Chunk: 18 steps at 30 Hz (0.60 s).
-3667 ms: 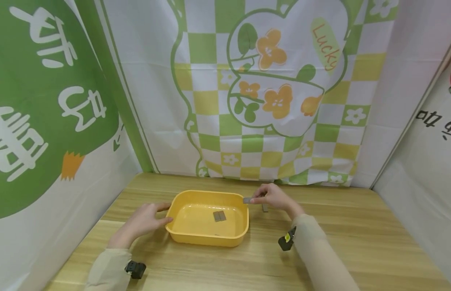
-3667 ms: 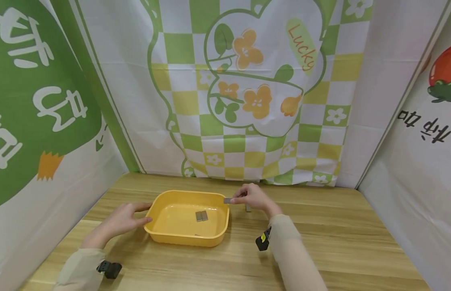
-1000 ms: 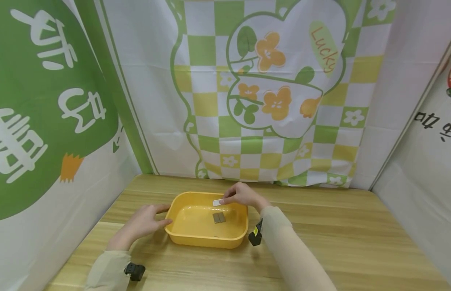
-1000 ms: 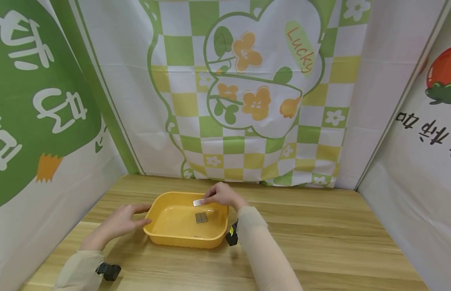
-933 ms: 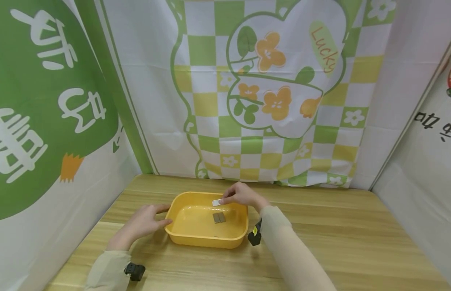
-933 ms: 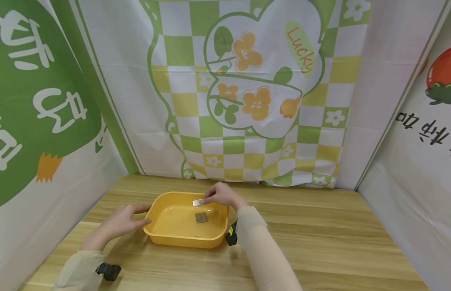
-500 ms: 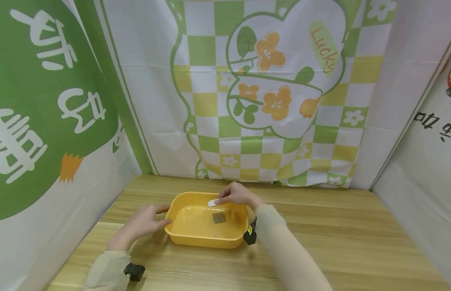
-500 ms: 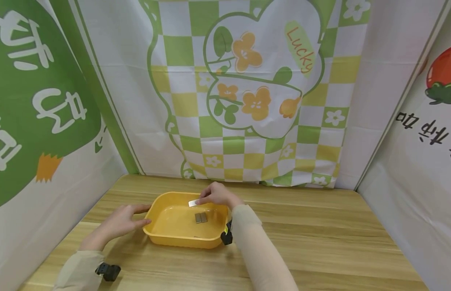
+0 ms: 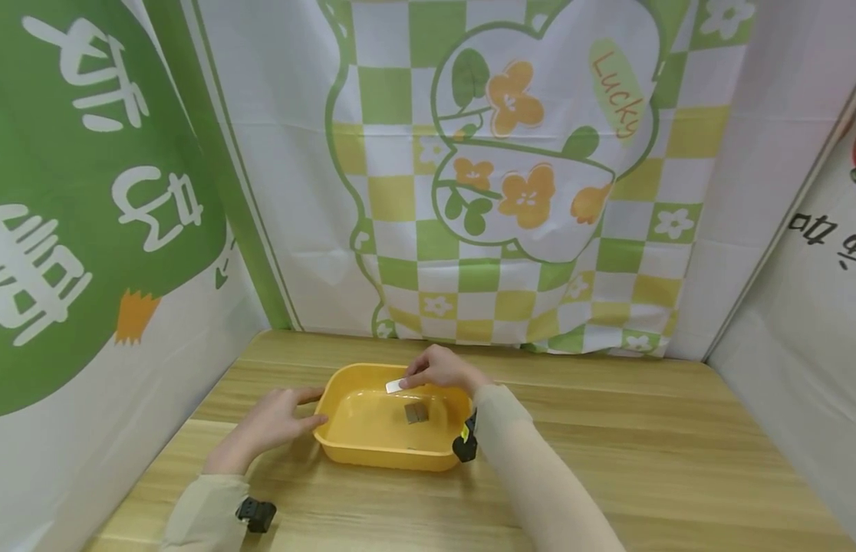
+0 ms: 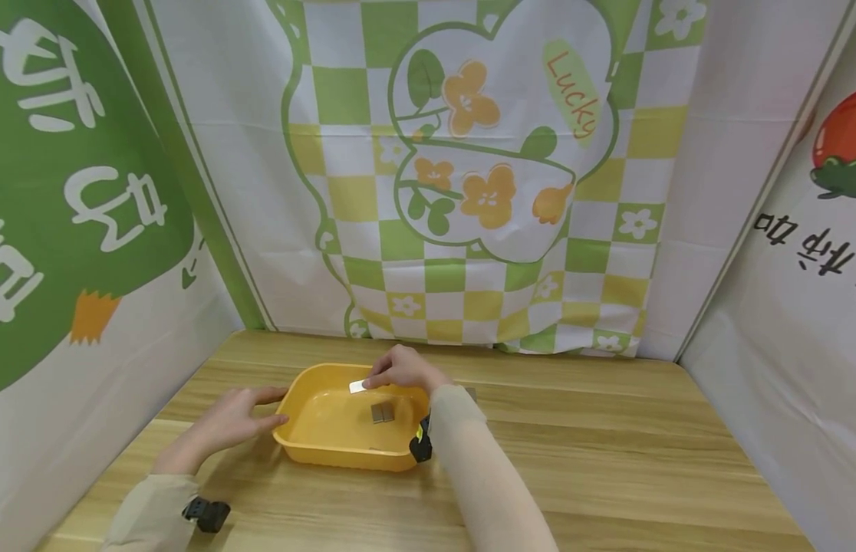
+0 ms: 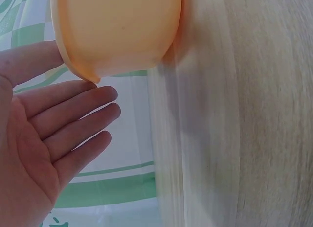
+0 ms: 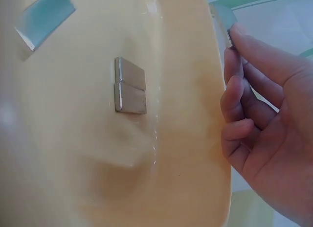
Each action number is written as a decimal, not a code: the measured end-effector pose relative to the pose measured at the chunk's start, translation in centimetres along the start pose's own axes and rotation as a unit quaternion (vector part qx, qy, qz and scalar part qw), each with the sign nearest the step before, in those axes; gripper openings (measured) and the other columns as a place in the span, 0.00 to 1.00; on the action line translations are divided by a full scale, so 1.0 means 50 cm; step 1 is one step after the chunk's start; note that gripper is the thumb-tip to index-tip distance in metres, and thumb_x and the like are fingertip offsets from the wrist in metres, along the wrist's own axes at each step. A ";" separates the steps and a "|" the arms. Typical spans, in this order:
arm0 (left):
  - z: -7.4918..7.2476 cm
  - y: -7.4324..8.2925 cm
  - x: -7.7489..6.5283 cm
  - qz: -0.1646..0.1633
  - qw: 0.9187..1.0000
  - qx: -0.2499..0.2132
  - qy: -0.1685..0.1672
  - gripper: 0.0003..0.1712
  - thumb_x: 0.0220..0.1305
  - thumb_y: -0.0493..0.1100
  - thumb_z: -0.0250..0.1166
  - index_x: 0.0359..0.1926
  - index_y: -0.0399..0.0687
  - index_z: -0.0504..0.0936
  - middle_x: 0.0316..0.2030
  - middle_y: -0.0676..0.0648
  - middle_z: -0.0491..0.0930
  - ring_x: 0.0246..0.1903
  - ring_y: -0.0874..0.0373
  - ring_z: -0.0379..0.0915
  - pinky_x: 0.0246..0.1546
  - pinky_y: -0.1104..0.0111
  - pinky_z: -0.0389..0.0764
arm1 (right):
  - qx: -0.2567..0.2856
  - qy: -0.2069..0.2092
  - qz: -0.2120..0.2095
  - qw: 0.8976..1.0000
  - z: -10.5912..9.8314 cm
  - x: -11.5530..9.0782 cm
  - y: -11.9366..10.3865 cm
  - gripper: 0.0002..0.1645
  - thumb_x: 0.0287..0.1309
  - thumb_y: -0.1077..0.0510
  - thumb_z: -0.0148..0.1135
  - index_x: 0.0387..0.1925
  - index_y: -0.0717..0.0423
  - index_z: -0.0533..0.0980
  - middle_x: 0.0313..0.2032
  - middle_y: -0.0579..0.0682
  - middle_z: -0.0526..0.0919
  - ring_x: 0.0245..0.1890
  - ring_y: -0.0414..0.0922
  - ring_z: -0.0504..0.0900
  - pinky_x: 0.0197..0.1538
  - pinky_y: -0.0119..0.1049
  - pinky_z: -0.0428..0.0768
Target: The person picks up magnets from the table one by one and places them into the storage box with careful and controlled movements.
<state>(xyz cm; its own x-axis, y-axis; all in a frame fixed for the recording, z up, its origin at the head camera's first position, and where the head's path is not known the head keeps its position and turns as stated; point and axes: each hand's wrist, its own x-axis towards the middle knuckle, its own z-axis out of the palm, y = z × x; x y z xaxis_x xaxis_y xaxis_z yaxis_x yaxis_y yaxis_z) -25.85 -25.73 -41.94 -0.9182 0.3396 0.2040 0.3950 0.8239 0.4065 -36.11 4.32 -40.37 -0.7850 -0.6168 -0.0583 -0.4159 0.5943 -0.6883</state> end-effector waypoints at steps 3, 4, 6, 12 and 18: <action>-0.001 0.001 0.001 0.001 1.000 -0.001 -0.004 0.29 0.59 0.48 0.67 0.56 0.33 0.76 0.52 0.35 0.79 0.53 0.38 0.75 0.53 0.46 0.75 | -0.002 0.000 0.000 1.000 -0.001 0.001 -0.004 0.10 0.54 0.48 0.68 0.34 0.48 0.85 0.34 0.41 0.86 0.35 0.35 0.80 0.44 0.32 0.79; -0.001 0.002 0.001 0.001 1.000 -0.001 -0.004 0.29 0.58 0.48 0.67 0.56 0.33 0.76 0.52 0.35 0.79 0.53 0.38 0.75 0.53 0.46 0.75 | -0.004 0.000 -0.001 1.000 -0.002 0.001 -0.006 0.10 0.54 0.48 0.68 0.34 0.48 0.85 0.34 0.41 0.86 0.35 0.36 0.80 0.44 0.32 0.79; -0.002 0.002 0.001 0.000 1.000 -0.002 -0.003 0.29 0.59 0.48 0.67 0.56 0.33 0.76 0.52 0.35 0.79 0.53 0.38 0.75 0.53 0.46 0.75 | -0.009 -0.001 -0.001 1.000 -0.003 0.000 -0.010 0.10 0.54 0.48 0.67 0.34 0.49 0.85 0.33 0.42 0.86 0.35 0.36 0.80 0.43 0.31 0.79; -0.003 0.001 0.000 0.001 1.000 0.001 0.000 0.29 0.59 0.49 0.67 0.56 0.34 0.77 0.52 0.36 0.80 0.52 0.39 0.76 0.53 0.47 0.76 | -0.011 -0.010 0.002 1.000 -0.003 0.002 -0.017 0.10 0.54 0.47 0.67 0.34 0.48 0.85 0.33 0.41 0.86 0.36 0.35 0.81 0.46 0.32 0.79; -0.001 -0.001 0.000 0.004 1.000 0.004 0.003 0.29 0.58 0.49 0.67 0.56 0.34 0.77 0.51 0.36 0.80 0.52 0.39 0.76 0.53 0.47 0.76 | -0.002 -0.021 0.002 1.000 0.004 0.013 -0.018 0.09 0.55 0.48 0.67 0.33 0.47 0.85 0.33 0.41 0.87 0.36 0.36 0.82 0.47 0.35 0.80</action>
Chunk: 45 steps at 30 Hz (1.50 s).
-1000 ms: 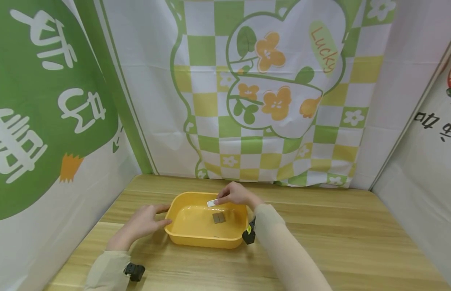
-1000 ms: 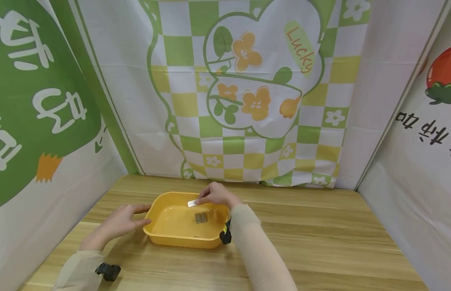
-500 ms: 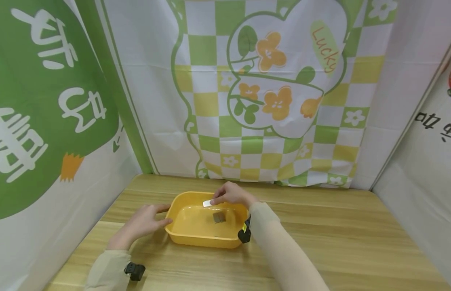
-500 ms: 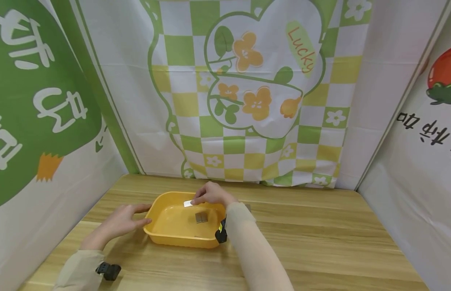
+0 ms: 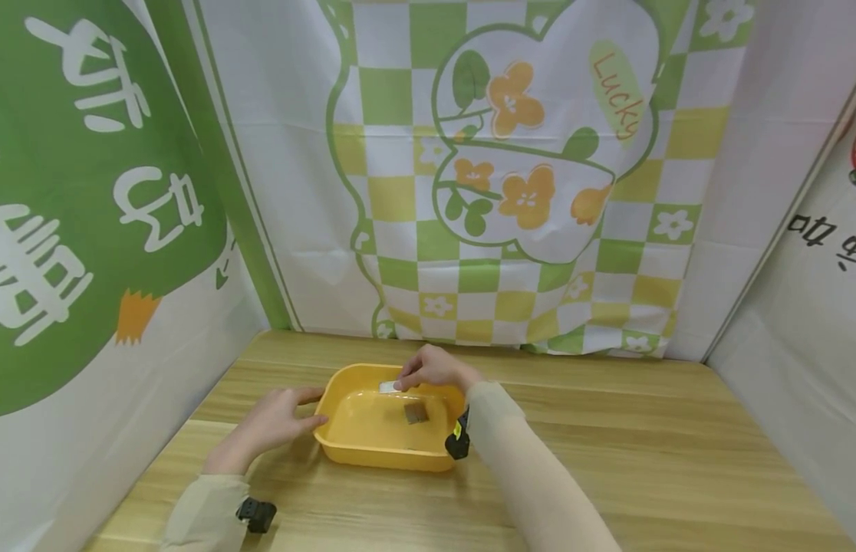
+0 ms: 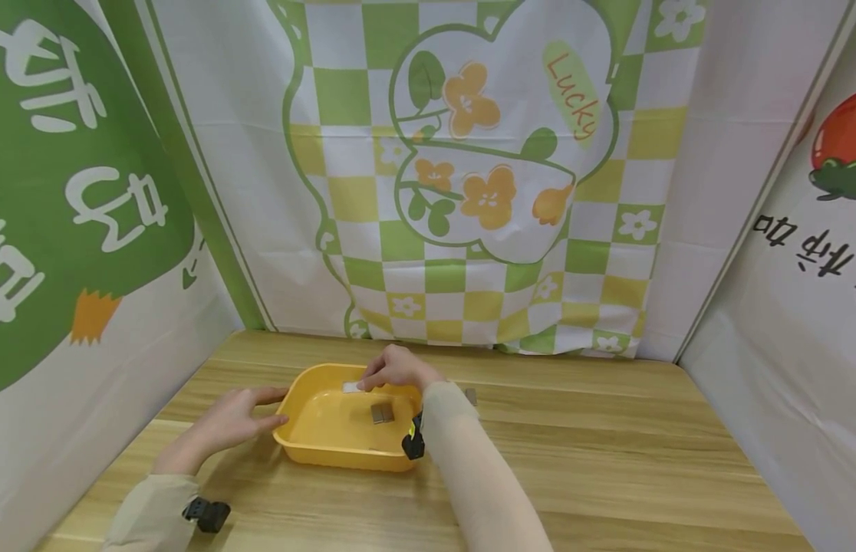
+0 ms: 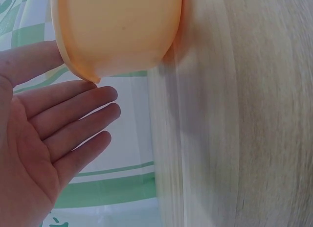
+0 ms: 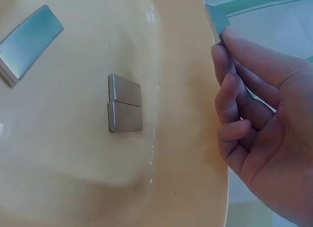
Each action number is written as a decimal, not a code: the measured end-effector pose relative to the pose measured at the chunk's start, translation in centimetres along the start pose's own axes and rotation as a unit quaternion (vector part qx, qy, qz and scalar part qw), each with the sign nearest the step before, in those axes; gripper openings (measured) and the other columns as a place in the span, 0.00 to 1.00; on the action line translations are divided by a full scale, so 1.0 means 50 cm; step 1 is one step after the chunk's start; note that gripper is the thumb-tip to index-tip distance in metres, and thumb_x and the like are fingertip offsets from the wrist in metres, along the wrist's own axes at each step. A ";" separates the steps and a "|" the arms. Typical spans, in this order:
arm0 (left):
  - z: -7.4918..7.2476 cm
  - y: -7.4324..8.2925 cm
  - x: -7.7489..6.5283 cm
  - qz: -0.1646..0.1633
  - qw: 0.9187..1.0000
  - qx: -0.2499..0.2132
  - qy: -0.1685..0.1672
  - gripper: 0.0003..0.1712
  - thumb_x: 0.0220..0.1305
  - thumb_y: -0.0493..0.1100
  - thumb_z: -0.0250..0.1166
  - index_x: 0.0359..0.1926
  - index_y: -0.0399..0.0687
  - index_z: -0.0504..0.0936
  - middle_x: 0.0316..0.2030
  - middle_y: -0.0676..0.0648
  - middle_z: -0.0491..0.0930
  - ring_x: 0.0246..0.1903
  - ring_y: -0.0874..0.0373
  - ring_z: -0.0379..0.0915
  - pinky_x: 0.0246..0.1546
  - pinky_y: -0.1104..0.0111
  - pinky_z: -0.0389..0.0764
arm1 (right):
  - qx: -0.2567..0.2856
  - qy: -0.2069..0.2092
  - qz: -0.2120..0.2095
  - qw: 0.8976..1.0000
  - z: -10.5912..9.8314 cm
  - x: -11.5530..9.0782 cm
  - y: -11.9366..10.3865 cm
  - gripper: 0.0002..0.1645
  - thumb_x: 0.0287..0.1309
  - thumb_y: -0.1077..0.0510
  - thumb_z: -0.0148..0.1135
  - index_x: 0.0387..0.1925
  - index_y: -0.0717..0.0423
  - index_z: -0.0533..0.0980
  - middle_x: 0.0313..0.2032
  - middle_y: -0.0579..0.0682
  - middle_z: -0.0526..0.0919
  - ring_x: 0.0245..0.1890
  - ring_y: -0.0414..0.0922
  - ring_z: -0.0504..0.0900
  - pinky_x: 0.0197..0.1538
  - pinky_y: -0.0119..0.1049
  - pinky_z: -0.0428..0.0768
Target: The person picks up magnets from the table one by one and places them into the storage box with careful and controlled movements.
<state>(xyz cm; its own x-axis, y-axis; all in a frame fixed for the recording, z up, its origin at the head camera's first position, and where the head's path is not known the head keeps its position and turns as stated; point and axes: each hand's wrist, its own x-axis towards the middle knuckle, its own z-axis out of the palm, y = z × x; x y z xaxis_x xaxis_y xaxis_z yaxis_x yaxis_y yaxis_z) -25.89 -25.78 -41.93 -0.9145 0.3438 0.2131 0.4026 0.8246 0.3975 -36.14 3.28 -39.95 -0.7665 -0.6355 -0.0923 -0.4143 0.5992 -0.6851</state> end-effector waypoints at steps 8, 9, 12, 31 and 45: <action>0.000 0.001 0.000 -0.004 1.000 -0.004 -0.003 0.29 0.58 0.49 0.67 0.56 0.34 0.76 0.52 0.36 0.80 0.52 0.39 0.76 0.54 0.47 0.75 | 0.035 -0.022 -0.019 0.999 0.019 0.014 -0.012 0.09 0.55 0.55 0.67 0.34 0.56 0.85 0.32 0.48 0.88 0.41 0.51 0.84 0.49 0.46 0.82; 0.000 0.001 0.000 -0.005 1.000 -0.004 -0.004 0.29 0.58 0.49 0.67 0.56 0.34 0.76 0.52 0.36 0.79 0.52 0.39 0.76 0.54 0.47 0.75 | 0.035 -0.024 -0.020 0.999 0.022 0.017 -0.012 0.09 0.55 0.55 0.67 0.34 0.56 0.85 0.32 0.49 0.88 0.41 0.51 0.84 0.49 0.46 0.82; 0.001 0.001 0.000 -0.007 1.000 -0.003 -0.005 0.29 0.58 0.49 0.67 0.56 0.35 0.76 0.52 0.36 0.80 0.53 0.39 0.75 0.54 0.46 0.75 | 0.029 -0.029 -0.021 0.999 0.027 0.023 -0.014 0.09 0.55 0.55 0.67 0.34 0.56 0.86 0.31 0.49 0.88 0.40 0.52 0.85 0.48 0.46 0.82; 0.001 0.002 0.000 -0.002 1.000 -0.006 -0.003 0.29 0.58 0.48 0.67 0.56 0.34 0.77 0.52 0.36 0.79 0.53 0.38 0.75 0.54 0.45 0.75 | 0.032 -0.021 0.013 0.999 0.001 0.012 0.000 0.08 0.59 0.57 0.64 0.35 0.57 0.85 0.32 0.52 0.88 0.32 0.45 0.86 0.48 0.46 0.83; 0.002 0.002 -0.001 -0.007 1.000 0.000 0.000 0.29 0.58 0.49 0.67 0.56 0.35 0.77 0.52 0.36 0.80 0.52 0.38 0.75 0.54 0.45 0.75 | -0.014 -0.035 0.000 0.999 -0.034 -0.022 0.001 0.11 0.60 0.51 0.63 0.40 0.50 0.83 0.37 0.44 0.86 0.40 0.49 0.85 0.48 0.41 0.82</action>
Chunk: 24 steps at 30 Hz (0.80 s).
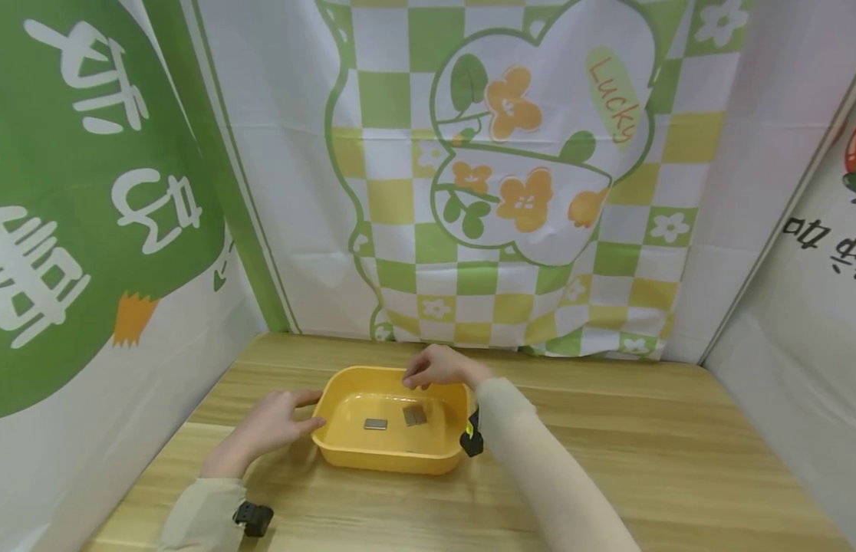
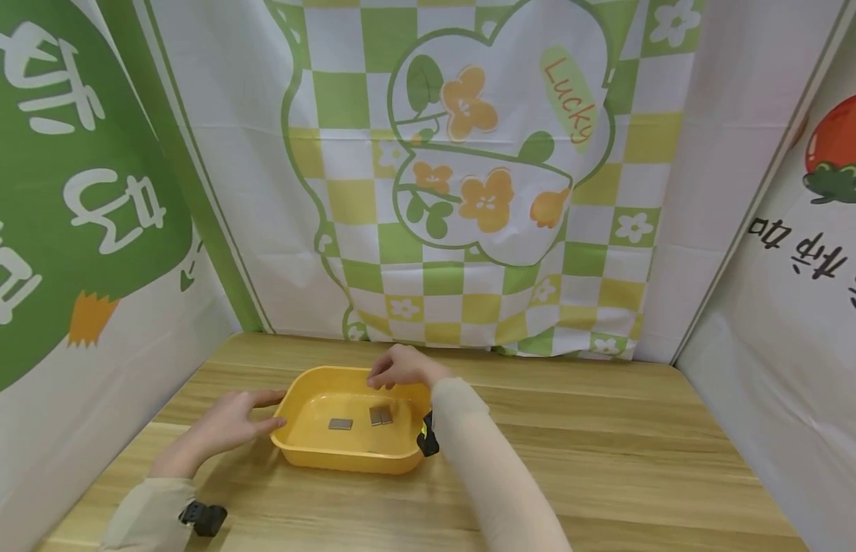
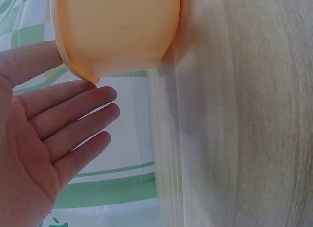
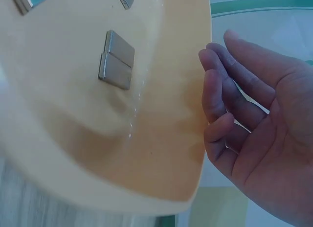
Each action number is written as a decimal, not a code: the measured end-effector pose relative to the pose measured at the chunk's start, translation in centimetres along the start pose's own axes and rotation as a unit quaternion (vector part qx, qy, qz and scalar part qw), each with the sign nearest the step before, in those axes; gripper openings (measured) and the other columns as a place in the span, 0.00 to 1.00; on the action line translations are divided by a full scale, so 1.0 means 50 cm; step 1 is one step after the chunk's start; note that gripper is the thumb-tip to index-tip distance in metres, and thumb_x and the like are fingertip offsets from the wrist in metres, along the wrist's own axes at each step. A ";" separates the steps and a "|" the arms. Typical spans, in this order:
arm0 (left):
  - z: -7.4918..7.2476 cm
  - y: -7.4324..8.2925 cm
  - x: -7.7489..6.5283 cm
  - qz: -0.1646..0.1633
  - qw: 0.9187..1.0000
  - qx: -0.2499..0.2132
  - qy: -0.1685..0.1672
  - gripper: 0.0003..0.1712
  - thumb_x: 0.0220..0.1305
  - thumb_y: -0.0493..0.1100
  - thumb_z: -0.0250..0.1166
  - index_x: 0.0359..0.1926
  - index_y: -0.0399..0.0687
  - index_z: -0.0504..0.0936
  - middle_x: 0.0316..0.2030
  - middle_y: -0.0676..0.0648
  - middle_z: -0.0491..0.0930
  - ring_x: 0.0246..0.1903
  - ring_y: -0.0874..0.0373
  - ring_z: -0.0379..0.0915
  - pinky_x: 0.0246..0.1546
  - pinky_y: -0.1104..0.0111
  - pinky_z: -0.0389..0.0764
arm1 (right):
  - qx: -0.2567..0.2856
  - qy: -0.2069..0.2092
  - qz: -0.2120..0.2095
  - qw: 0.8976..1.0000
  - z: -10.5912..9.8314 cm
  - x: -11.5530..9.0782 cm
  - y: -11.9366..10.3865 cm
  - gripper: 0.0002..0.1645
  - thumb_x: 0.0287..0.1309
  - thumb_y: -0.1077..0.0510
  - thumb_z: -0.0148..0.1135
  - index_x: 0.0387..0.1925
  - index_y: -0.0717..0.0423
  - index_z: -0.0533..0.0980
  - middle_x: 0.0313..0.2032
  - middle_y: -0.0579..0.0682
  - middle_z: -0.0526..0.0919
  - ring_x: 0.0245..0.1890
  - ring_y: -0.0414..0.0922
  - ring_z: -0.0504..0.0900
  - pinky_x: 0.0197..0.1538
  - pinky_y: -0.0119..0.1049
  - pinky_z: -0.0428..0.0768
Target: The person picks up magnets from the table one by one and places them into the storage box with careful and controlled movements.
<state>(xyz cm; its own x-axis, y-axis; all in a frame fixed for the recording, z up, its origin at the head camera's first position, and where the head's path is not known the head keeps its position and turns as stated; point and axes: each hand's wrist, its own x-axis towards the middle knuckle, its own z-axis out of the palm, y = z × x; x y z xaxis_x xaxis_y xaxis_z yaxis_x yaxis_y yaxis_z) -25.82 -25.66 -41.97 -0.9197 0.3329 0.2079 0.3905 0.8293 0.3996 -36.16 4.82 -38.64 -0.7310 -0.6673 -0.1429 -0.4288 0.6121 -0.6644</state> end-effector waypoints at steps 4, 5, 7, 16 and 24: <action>0.000 0.001 0.000 0.000 1.000 0.002 0.002 0.29 0.58 0.49 0.67 0.56 0.35 0.77 0.52 0.36 0.79 0.52 0.38 0.75 0.54 0.45 0.74 | -0.009 0.008 0.002 1.000 -0.007 -0.006 0.007 0.12 0.61 0.51 0.62 0.43 0.51 0.82 0.39 0.46 0.86 0.39 0.47 0.84 0.47 0.41 0.82; 0.000 0.001 0.000 0.002 1.000 0.003 0.003 0.29 0.58 0.49 0.67 0.56 0.35 0.77 0.52 0.36 0.79 0.52 0.38 0.75 0.54 0.45 0.74 | -0.009 0.010 0.002 1.000 -0.009 -0.008 0.009 0.12 0.61 0.51 0.62 0.43 0.51 0.82 0.39 0.46 0.86 0.39 0.48 0.84 0.47 0.41 0.82; -0.002 0.001 0.000 0.004 1.000 0.004 0.003 0.29 0.58 0.49 0.66 0.56 0.34 0.76 0.52 0.36 0.79 0.52 0.37 0.75 0.54 0.45 0.74 | -0.007 0.012 0.006 1.000 -0.012 -0.012 0.013 0.13 0.61 0.51 0.62 0.43 0.51 0.82 0.39 0.46 0.86 0.40 0.49 0.84 0.48 0.43 0.82; -0.002 0.000 0.000 0.006 1.000 0.003 0.002 0.29 0.58 0.49 0.67 0.56 0.35 0.77 0.52 0.36 0.80 0.52 0.38 0.75 0.53 0.45 0.75 | -0.004 0.028 0.000 1.000 -0.023 -0.030 0.026 0.11 0.61 0.51 0.61 0.42 0.49 0.82 0.37 0.45 0.86 0.39 0.48 0.83 0.47 0.45 0.82; 0.000 -0.002 0.000 0.003 1.000 0.002 0.000 0.29 0.58 0.48 0.67 0.56 0.34 0.77 0.52 0.35 0.80 0.52 0.37 0.75 0.53 0.45 0.75 | -0.001 0.042 -0.006 0.999 -0.029 -0.045 0.039 0.14 0.61 0.51 0.62 0.45 0.52 0.82 0.38 0.44 0.86 0.37 0.42 0.82 0.47 0.45 0.82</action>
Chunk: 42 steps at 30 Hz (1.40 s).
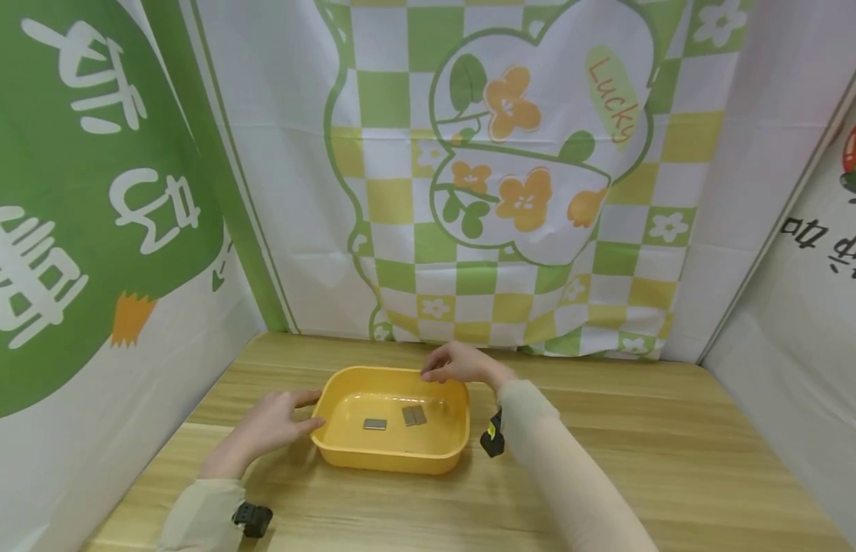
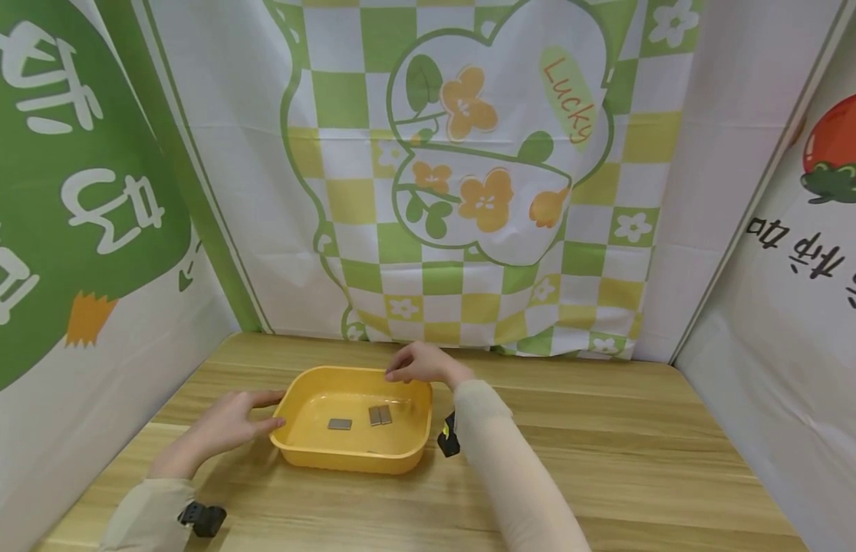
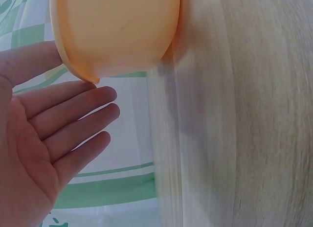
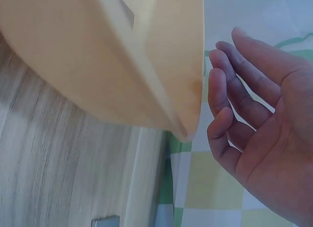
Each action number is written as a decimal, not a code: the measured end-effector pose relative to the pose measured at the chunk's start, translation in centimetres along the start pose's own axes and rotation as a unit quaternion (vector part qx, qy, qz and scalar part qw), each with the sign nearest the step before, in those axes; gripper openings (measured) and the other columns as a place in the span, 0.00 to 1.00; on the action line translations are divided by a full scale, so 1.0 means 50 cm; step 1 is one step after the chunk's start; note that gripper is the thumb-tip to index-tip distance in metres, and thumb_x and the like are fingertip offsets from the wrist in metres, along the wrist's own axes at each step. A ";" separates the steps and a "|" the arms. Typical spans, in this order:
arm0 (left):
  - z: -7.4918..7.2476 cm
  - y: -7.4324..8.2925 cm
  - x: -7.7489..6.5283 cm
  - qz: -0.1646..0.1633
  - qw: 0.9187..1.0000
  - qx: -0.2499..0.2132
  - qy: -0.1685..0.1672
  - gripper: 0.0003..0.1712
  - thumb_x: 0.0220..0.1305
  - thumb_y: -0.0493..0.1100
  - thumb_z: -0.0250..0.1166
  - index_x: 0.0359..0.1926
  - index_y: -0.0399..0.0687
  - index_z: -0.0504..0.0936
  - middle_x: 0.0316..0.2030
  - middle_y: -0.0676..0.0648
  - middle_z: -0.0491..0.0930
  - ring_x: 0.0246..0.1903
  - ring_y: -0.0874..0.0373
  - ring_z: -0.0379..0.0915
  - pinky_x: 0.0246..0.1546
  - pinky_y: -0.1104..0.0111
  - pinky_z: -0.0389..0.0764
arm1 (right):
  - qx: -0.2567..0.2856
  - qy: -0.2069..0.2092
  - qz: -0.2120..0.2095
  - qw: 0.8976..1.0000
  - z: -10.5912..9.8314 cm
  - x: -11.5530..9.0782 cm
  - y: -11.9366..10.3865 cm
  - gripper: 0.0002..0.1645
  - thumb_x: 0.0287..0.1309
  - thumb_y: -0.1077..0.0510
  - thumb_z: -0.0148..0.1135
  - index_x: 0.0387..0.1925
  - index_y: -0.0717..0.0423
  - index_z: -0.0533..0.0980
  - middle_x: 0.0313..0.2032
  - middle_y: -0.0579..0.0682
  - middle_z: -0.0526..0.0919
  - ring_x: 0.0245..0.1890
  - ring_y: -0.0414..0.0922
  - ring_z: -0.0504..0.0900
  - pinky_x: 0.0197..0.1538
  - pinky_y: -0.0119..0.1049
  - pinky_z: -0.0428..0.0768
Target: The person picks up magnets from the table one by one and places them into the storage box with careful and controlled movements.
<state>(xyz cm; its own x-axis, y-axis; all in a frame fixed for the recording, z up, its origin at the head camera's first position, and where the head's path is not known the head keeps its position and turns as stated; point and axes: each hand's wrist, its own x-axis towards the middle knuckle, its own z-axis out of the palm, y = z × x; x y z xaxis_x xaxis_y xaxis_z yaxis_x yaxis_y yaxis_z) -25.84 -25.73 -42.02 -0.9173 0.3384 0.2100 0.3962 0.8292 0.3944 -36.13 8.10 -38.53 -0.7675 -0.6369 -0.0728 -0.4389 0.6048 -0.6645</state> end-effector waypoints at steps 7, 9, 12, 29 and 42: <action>0.000 0.000 -0.001 -0.001 1.000 -0.003 -0.002 0.29 0.58 0.49 0.67 0.56 0.35 0.77 0.52 0.36 0.79 0.52 0.37 0.75 0.53 0.45 0.75 | -0.011 0.020 -0.002 1.000 -0.007 -0.022 0.009 0.15 0.61 0.50 0.61 0.46 0.52 0.81 0.41 0.46 0.86 0.39 0.40 0.82 0.45 0.40 0.81; -0.001 0.001 -0.001 0.000 1.000 -0.004 -0.002 0.29 0.58 0.48 0.67 0.56 0.34 0.77 0.52 0.36 0.79 0.52 0.37 0.75 0.53 0.45 0.75 | -0.015 0.025 0.000 1.000 -0.008 -0.026 0.014 0.16 0.61 0.50 0.61 0.47 0.51 0.81 0.42 0.45 0.85 0.40 0.39 0.81 0.46 0.38 0.81; -0.001 0.001 -0.001 0.001 1.000 -0.005 -0.003 0.29 0.58 0.48 0.67 0.56 0.34 0.77 0.52 0.35 0.79 0.52 0.37 0.75 0.53 0.45 0.75 | -0.016 0.033 0.001 0.999 -0.011 -0.032 0.021 0.16 0.61 0.50 0.61 0.47 0.51 0.81 0.43 0.45 0.85 0.41 0.39 0.81 0.47 0.37 0.80; 0.001 -0.002 0.000 0.002 1.000 -0.004 0.001 0.29 0.58 0.48 0.67 0.56 0.34 0.76 0.52 0.36 0.79 0.52 0.37 0.75 0.54 0.45 0.74 | -0.009 0.078 0.005 0.997 -0.018 -0.059 0.058 0.17 0.61 0.47 0.61 0.47 0.50 0.81 0.44 0.44 0.84 0.45 0.42 0.80 0.50 0.40 0.80; -0.002 0.005 -0.002 -0.005 1.000 -0.006 -0.004 0.29 0.59 0.48 0.67 0.57 0.34 0.76 0.53 0.35 0.79 0.53 0.37 0.74 0.54 0.44 0.74 | -0.021 0.087 0.015 0.996 -0.026 -0.077 0.085 0.19 0.61 0.49 0.61 0.49 0.56 0.80 0.45 0.48 0.84 0.44 0.45 0.81 0.44 0.38 0.81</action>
<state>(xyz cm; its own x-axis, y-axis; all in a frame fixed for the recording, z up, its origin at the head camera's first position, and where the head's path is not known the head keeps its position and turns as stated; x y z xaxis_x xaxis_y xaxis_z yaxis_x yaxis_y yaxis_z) -25.67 -25.60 -41.86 -0.9214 0.3337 0.1992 0.3876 0.8270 0.4072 -35.63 13.75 -40.10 -0.8483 -0.5280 0.0406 -0.4311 0.6441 -0.6319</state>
